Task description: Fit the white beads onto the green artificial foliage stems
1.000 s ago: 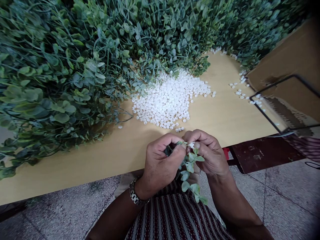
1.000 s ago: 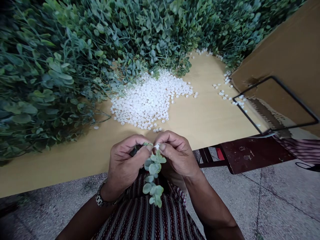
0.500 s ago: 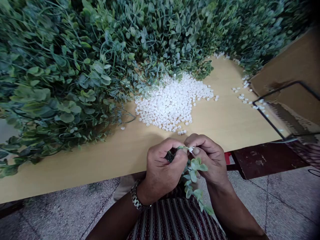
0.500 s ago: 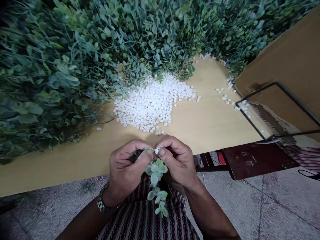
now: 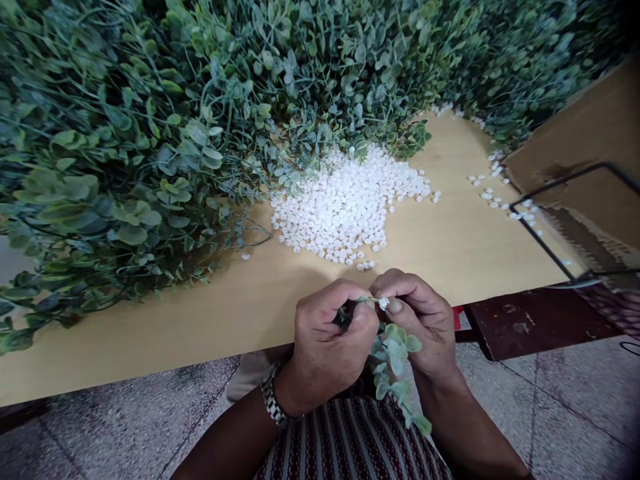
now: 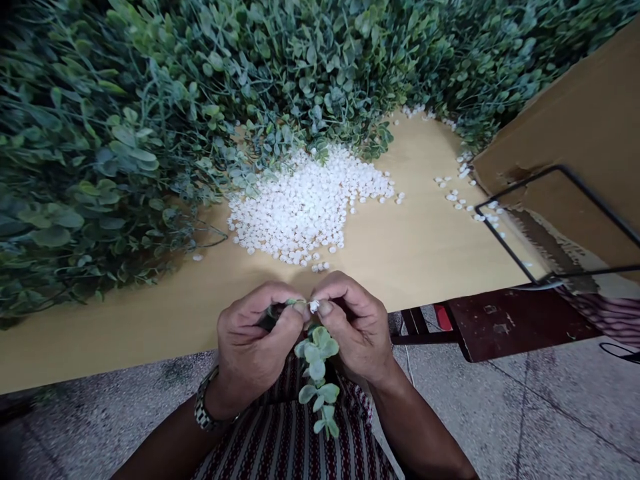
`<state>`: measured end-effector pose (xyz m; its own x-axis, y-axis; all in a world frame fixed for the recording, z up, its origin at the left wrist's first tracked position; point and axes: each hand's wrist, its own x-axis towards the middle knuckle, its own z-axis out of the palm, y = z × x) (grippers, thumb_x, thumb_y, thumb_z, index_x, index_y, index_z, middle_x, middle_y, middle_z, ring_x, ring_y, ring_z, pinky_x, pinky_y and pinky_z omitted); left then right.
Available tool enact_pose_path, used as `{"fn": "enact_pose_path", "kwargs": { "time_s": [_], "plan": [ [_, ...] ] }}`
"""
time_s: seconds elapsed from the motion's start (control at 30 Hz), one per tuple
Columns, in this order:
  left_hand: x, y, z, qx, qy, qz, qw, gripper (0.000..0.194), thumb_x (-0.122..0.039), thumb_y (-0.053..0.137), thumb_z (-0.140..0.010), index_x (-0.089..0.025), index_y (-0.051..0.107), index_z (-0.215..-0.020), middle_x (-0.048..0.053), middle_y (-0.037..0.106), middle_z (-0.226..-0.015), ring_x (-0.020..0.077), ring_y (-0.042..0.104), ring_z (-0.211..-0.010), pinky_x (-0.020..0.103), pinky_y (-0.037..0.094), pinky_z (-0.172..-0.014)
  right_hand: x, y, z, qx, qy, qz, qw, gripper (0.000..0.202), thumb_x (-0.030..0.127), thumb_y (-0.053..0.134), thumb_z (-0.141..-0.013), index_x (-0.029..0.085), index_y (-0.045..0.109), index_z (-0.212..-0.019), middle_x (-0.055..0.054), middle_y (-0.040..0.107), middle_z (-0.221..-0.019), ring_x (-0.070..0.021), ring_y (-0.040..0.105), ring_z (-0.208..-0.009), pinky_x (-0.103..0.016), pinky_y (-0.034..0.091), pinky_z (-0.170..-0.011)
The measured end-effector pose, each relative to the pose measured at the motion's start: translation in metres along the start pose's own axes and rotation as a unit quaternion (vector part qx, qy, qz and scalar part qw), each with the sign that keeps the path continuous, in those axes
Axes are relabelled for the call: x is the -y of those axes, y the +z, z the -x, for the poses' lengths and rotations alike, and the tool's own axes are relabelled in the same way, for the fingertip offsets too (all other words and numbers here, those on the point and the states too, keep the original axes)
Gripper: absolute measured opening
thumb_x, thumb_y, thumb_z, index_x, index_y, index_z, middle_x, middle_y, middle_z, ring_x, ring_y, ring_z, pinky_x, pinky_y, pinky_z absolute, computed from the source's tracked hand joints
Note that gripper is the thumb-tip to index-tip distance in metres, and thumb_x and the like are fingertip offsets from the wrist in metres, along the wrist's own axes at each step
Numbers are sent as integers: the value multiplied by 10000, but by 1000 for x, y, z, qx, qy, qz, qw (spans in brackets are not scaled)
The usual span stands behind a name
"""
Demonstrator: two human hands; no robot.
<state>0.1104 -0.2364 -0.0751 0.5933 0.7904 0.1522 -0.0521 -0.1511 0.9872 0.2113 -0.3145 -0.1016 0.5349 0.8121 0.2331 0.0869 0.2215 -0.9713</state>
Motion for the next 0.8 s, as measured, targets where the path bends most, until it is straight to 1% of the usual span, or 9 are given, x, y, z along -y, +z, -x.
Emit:
{"fn": "enact_pose_path", "kwargs": {
  "time_s": [0.13, 0.23, 0.33, 0.43, 0.5, 0.67, 0.8],
  "plan": [
    [1, 1, 0, -10, 30, -24, 999, 164, -41, 497, -728, -145, 537, -608, -55, 474, -514, 35, 382, -436, 138, 328, -402, -3, 0, 2, 2, -39, 40, 998, 94, 172, 530, -841, 213, 612, -860, -10, 533, -733, -141, 504, -696, -270, 409, -615],
    [2, 2, 1, -12, 66, -59, 996, 157, -48, 497, -735, -147, 530, -617, -49, 499, -533, 33, 368, -430, 145, 322, -401, -4, -1, 3, -1, -63, 68, 996, 115, 140, 531, -830, 215, 614, -857, -12, 539, -733, -147, 513, -706, -276, 411, -620],
    [4, 0, 1, -14, 103, -98, 990, 140, -45, 502, -732, -147, 545, -645, -36, 532, -562, 42, 405, -452, 158, 352, -434, -4, -1, 2, 2, -60, 74, 995, 139, 112, 531, -824, 217, 619, -852, -7, 544, -722, -140, 517, -690, -272, 413, -609],
    [6, -1, 2, -6, 119, -105, 987, 122, -42, 521, -728, -145, 567, -682, -24, 553, -584, 56, 456, -486, 172, 388, -476, -3, -2, 0, 6, -55, 65, 996, 142, 103, 548, -812, 217, 630, -831, -3, 551, -705, -135, 521, -675, -270, 418, -601],
    [6, -2, 3, 0, 114, -87, 990, 123, -42, 524, -729, -148, 574, -690, -19, 562, -597, 60, 468, -493, 174, 397, -477, -2, -2, 0, 4, -58, 59, 997, 132, 111, 562, -802, 218, 637, -815, -3, 564, -693, -138, 527, -667, -274, 428, -596],
    [5, -3, 2, 16, 65, -21, 998, 149, -47, 506, -736, -151, 578, -658, -6, 575, -602, 76, 523, -527, 177, 437, -500, -3, -4, 0, -4, -55, 25, 998, 100, 152, 577, -800, 221, 649, -800, -5, 596, -678, -139, 538, -642, -280, 445, -586],
    [4, -3, 1, 31, 48, -6, 998, 161, -35, 499, -711, -151, 581, -636, -4, 580, -589, 78, 518, -521, 177, 438, -493, -5, -5, 1, -1, -58, 10, 998, 104, 155, 580, -799, 223, 658, -802, -8, 599, -682, -141, 539, -652, -285, 444, -588]
  ]
}}
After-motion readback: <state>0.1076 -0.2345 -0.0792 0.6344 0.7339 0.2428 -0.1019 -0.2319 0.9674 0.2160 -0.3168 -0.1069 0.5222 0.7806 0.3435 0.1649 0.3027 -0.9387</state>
